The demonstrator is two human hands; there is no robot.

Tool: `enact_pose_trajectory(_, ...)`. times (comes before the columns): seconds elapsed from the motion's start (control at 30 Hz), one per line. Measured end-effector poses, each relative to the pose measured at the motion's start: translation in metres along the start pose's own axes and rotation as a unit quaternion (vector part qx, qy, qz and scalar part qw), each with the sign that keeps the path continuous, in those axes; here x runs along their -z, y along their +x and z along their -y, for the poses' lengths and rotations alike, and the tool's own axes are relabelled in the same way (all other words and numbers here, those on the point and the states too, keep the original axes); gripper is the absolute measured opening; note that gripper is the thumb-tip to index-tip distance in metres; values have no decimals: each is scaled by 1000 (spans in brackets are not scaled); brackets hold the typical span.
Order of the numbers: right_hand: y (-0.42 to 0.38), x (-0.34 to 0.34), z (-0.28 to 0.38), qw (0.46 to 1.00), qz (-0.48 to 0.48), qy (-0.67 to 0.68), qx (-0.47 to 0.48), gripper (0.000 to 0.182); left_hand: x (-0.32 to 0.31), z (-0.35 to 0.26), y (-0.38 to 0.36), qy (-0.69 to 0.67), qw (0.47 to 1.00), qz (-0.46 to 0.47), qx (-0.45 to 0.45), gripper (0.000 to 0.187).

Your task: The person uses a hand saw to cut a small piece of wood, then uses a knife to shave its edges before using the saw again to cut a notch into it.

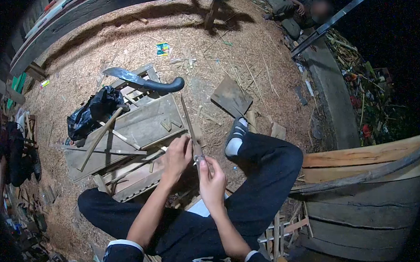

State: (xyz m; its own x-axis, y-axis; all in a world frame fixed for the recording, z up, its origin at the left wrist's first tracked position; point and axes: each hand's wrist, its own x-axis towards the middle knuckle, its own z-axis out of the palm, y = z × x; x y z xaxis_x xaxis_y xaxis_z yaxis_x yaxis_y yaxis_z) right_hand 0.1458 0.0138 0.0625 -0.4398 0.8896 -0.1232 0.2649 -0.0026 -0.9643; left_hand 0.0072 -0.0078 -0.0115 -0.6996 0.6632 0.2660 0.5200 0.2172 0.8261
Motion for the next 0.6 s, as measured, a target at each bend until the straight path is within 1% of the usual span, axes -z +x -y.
enact_pose_trajectory(0.13,8,-5,8,1000,-16,-1,15,34,0,5,1,11,1000,-9,-17,12)
enact_pose_trajectory(0.2,4,3,14,998,8,18,-59,38,-1,3,0,27,999,-14,-22,12)
enact_pose_trajectory(0.27,5,2,7,998,-6,35,-51,38,3,-1,3,54,998,-8,-22,12)
enact_pose_trajectory(0.37,7,0,5,997,-9,46,-55,39,2,-1,3,58,998,-13,-22,11)
enact_pose_trajectory(0.43,8,0,-3,998,-13,59,-33,34,1,-1,3,55,998,-13,-19,11)
enact_pose_trajectory(0.6,6,-2,-8,998,-1,57,-23,36,0,0,4,56,998,-12,-25,12)
